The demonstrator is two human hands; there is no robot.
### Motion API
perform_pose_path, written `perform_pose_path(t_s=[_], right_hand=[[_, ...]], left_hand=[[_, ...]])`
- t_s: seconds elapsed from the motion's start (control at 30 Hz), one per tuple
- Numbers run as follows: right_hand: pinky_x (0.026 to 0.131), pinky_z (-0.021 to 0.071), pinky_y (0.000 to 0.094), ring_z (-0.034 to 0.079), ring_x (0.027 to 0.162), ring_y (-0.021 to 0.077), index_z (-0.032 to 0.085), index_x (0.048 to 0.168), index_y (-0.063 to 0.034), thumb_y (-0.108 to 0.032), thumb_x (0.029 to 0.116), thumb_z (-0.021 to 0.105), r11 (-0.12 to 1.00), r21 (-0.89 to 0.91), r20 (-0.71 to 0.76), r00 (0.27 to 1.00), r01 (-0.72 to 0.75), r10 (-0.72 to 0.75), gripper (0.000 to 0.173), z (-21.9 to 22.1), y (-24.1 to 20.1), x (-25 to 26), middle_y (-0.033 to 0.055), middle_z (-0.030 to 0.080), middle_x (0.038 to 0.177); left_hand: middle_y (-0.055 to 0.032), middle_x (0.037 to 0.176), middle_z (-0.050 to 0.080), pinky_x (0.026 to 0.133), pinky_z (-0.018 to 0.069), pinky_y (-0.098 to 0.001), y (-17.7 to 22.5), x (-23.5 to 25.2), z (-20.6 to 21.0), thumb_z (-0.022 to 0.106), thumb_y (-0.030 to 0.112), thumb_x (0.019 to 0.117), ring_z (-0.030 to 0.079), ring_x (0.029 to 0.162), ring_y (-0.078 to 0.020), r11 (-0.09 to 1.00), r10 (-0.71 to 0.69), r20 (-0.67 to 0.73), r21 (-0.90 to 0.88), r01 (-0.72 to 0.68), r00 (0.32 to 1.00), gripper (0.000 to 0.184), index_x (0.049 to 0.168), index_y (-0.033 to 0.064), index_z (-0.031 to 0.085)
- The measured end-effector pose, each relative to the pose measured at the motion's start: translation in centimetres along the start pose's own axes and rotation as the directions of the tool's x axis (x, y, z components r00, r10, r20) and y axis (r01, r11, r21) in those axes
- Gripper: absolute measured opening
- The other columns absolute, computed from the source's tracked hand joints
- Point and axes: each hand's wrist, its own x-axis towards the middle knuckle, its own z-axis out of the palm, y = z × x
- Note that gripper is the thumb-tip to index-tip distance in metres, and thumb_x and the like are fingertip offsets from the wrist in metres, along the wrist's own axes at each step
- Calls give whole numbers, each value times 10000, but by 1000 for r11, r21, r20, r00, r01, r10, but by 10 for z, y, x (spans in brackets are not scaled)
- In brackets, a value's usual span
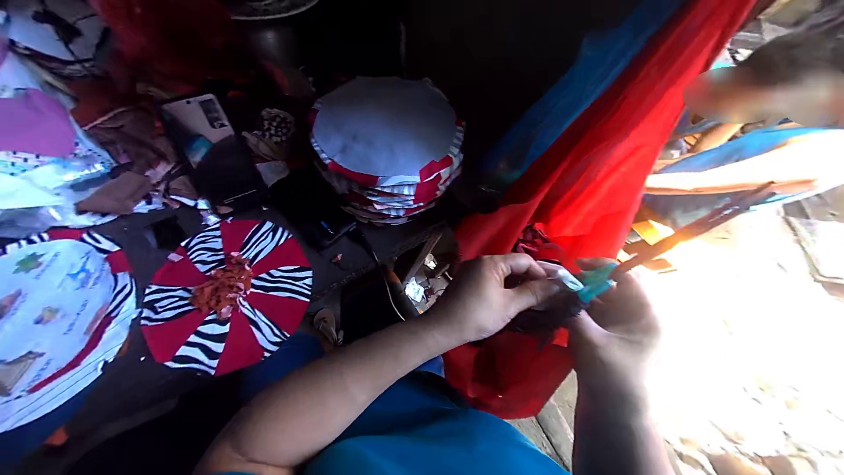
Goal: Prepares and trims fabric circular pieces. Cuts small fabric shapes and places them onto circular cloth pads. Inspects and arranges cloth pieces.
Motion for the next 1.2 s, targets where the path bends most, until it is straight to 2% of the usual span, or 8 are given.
perform_pose_path(t_s=[0.2,0.37,0.6,0.7,0.9,1.03,1.1,1.2], right_hand=[[818,582,161,678,916,-44,552,1239,-22,-11,821,707,995,-101,-13,1000,4,-6,446,-3,-1,1,-142,692,1111],[703,493,68,594,785,-113,512,1223,197,-16,831,639,893,-450,-46,999,-4,-18,464,-1,-2,3,74,686,985],[696,527,603,683,814,452,602,1272,92,-26,899,623,580,-814,-11,998,-44,61,392,1,-6,8,315,684,1020],[758,504,691,679,909,531,602,1284,88,-25,908,628,517,-855,35,989,-45,144,393,1,-7,14,336,681,1043],[794,534,646,682,926,486,435,1412,128,-85,993,547,550,-821,-33,975,-151,218,483,-5,-24,21,349,647,1144],[764,546,228,654,859,40,413,1350,156,-190,1024,582,771,-631,24,996,85,-91,504,4,-41,19,123,695,1085],[837,551,159,644,935,-64,493,1359,-119,-313,1032,601,953,-248,144,979,175,-142,396,25,-52,13,-136,686,1076],[792,538,115,628,931,-85,571,1352,-285,-439,1043,543,975,205,584,810,-85,-53,346,73,-64,-5,-196,677,1061]], left_hand=[[-64,886,663,788,499,-194,2,-3,-3,628,113,1006,602,818,-18,996,27,-52,83,-23,998,178,978,-54,686],[-27,832,587,775,492,-229,4,-6,-12,505,71,1047,568,791,-31,997,40,-183,-62,-53,982,178,971,-37,625],[-34,903,662,801,598,-339,29,-27,-41,300,177,1111,697,826,-134,889,-38,-340,-441,-124,940,262,1118,78,543],[-11,941,681,765,604,-304,43,-49,-63,271,219,1114,704,837,-119,861,2,-406,-463,-208,914,286,1149,150,545],[-42,1071,716,904,606,-360,69,-103,-127,203,193,1120,726,1004,-189,848,129,-652,-318,-424,747,384,1132,144,584],[-66,1139,704,958,600,-427,79,-128,-160,244,120,1104,706,1107,-251,847,145,-753,-241,-474,642,335,1130,134,578],[-45,1148,705,940,607,-415,78,-135,-170,256,106,1105,708,1105,-226,861,130,-794,-206,-465,593,313,1144,145,564],[-27,1161,670,920,610,-434,75,-144,-186,268,28,1074,702,1086,-232,885,170,-831,-108,-452,530,326,1308,158,452]])
